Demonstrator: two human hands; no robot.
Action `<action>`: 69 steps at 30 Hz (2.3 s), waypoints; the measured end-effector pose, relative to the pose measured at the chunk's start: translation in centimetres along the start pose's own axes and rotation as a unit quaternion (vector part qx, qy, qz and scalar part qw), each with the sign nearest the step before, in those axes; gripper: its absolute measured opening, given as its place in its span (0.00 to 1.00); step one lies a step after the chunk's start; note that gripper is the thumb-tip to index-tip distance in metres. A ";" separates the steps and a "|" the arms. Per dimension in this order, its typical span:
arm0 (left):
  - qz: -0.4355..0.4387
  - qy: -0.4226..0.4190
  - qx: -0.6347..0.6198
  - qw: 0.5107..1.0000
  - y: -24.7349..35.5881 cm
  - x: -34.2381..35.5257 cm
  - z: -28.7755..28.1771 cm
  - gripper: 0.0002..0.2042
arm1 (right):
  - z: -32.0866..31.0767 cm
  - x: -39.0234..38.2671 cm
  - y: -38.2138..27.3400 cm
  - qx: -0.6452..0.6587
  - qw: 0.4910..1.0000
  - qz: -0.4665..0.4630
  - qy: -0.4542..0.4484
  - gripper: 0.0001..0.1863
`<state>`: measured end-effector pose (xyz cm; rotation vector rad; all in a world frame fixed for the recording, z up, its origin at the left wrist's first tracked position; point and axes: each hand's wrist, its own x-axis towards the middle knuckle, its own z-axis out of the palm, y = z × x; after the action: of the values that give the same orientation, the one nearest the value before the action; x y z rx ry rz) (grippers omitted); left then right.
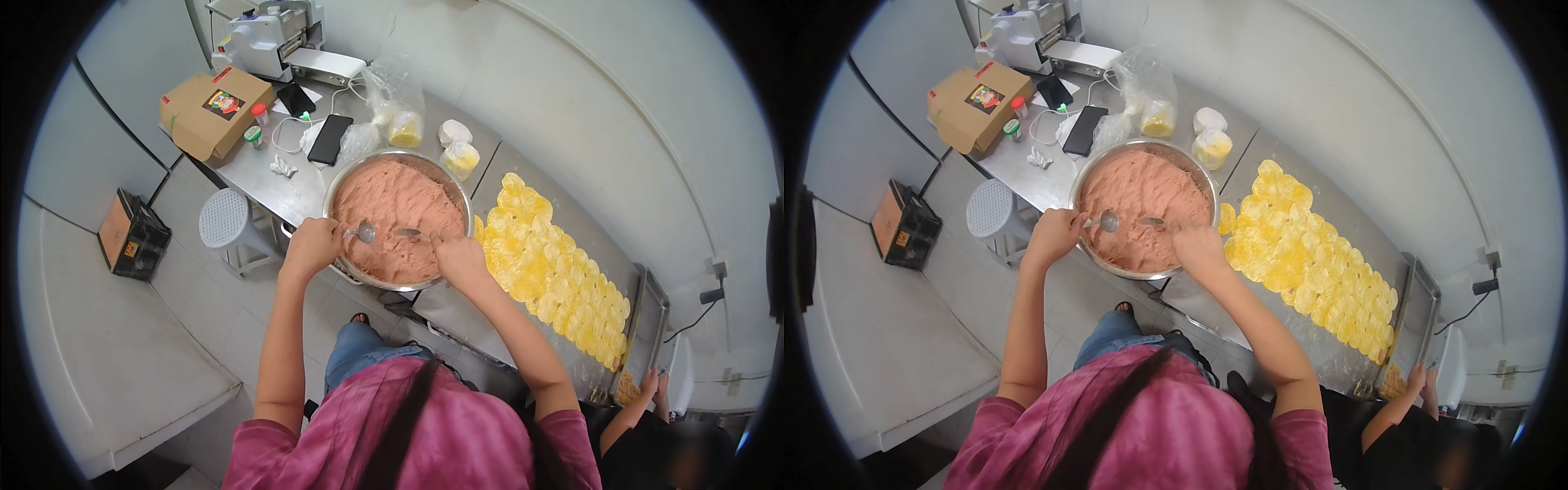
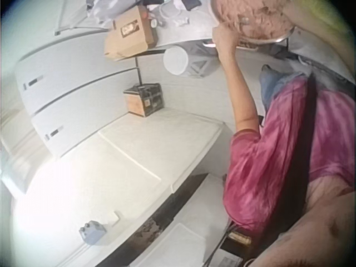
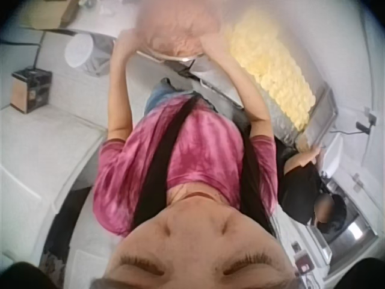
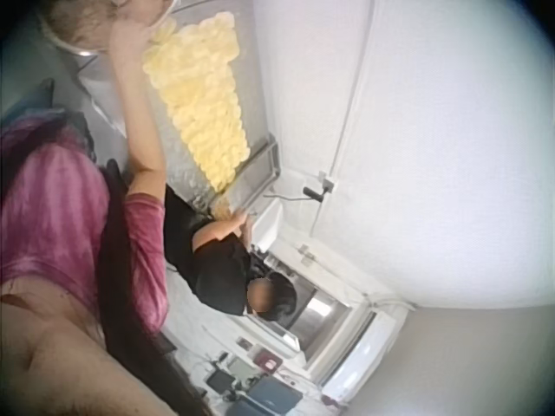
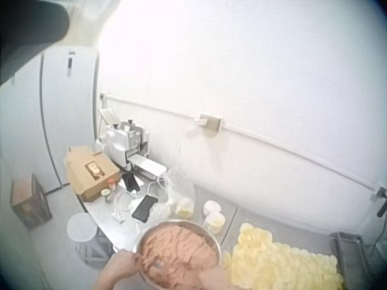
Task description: The person scoops a pink meat mixture from a large metal bowl using a spoon and places it onto the center of thin yellow wrappers arranged on a stainless steel table. The person repeats this scooping and placing action continuously throughout the clip.
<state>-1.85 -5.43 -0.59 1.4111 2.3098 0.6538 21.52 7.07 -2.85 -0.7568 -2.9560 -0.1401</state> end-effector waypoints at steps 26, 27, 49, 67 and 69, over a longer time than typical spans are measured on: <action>-0.071 0.219 -0.270 0.935 -1.5 -0.7 6.5 0.19 | -3.4 1.9 -5.2 0.113 0.977 -0.014 -0.179 0.07; -0.074 0.215 -0.274 0.935 -1.7 -0.6 6.5 0.20 | -3.6 2.2 -4.8 0.116 0.979 -0.005 -0.170 0.07; -0.119 0.177 -0.236 0.948 -2.7 -0.7 6.0 0.21 | -1.5 0.1 -0.9 0.492 0.847 0.081 -0.186 0.10; -0.189 0.011 -0.412 0.891 1.8 0.2 4.7 0.16 | 0.2 -3.3 -2.6 0.002 0.987 0.062 0.146 0.27; -0.172 0.017 -0.395 0.902 1.8 0.3 4.9 0.16 | -0.7 -3.9 -2.4 0.008 0.989 0.100 0.104 0.27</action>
<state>1.91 -3.46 -3.69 0.6010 1.8714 1.2990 23.77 3.03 -2.77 -0.9670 -2.6641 -0.1689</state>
